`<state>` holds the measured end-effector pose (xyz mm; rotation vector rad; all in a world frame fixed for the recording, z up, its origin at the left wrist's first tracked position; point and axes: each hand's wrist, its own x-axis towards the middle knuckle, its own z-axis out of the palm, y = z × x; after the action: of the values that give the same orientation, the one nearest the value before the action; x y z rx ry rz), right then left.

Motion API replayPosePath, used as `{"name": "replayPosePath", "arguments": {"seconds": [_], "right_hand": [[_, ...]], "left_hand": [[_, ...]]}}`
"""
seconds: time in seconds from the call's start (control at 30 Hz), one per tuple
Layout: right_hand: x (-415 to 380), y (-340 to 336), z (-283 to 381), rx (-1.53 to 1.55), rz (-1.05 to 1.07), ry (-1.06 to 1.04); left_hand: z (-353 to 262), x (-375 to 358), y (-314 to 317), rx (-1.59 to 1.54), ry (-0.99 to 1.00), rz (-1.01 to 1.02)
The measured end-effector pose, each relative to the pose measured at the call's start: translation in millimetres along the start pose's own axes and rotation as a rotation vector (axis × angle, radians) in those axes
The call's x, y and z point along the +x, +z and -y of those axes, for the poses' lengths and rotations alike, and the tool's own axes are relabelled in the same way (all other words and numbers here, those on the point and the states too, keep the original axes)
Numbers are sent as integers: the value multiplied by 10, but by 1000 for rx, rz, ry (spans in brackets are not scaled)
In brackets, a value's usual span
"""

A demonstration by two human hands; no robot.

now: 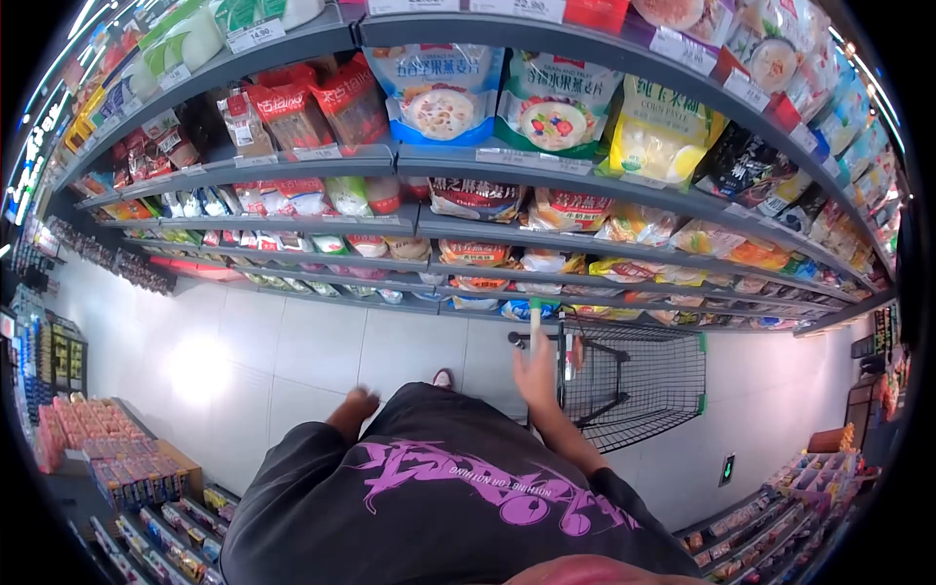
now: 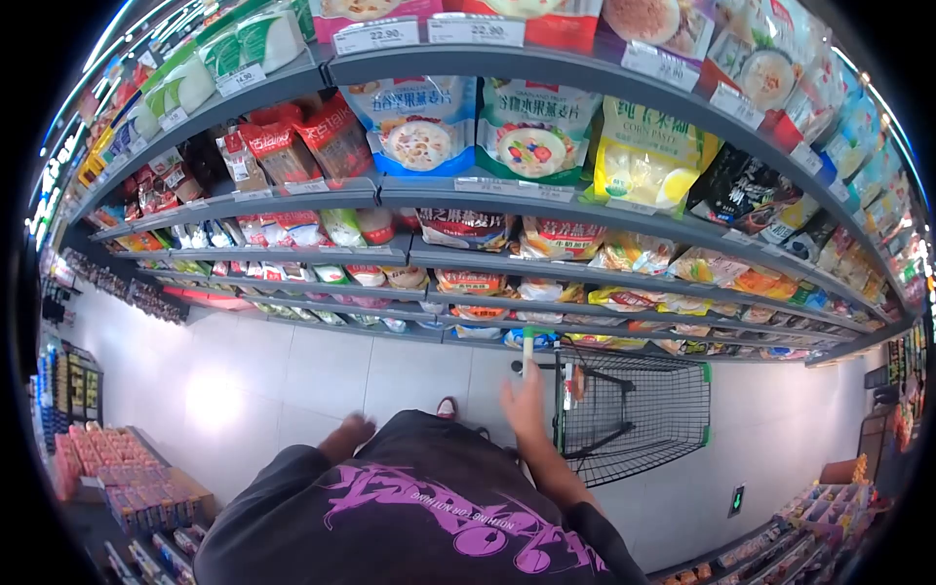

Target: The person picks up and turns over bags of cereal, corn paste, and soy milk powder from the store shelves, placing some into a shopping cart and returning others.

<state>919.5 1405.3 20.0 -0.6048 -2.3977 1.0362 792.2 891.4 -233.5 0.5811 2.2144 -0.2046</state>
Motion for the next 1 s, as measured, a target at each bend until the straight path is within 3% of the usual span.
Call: {"name": "replayPosePath", "arguments": {"seconds": [0.03,0.07,0.1,0.17,0.27,0.37,0.43,0.5,0.57,0.6,0.7,1.0], "right_hand": [[-350,-85,-232,-52,-20,23],[-619,-142,-390,-105,-39,47],[-826,-175,-438,-73,54,255],[-1077,-310,-445,-22,245,655],[-1016,-389,-312,164,366,808],[-1057,-315,-241,262,275,786],[-1281,-11,-763,124,241,599],[-1177,-84,-509,-75,296,617],[-1220,30,-632,-34,311,680],[-1077,-192,-48,-112,331,646],[-1167,-69,-37,12,264,549],[-1411,271,11,-430,237,469]], "left_hand": [[-2,-1031,230,-432,-114,-290],[364,-1202,603,-118,72,110],[508,-1637,676,-246,-30,289],[477,-2247,593,-421,-175,353],[321,-2717,655,-524,-251,327],[43,-2817,920,-581,-254,236],[-139,-2738,1121,-592,-262,150],[-280,-2633,1280,-576,-295,31],[-298,-2557,1391,-573,-329,-40],[-232,-2570,1449,-630,-284,2],[-46,-2618,1607,-749,-227,72],[892,-2623,2425,-974,-270,-7]]}}
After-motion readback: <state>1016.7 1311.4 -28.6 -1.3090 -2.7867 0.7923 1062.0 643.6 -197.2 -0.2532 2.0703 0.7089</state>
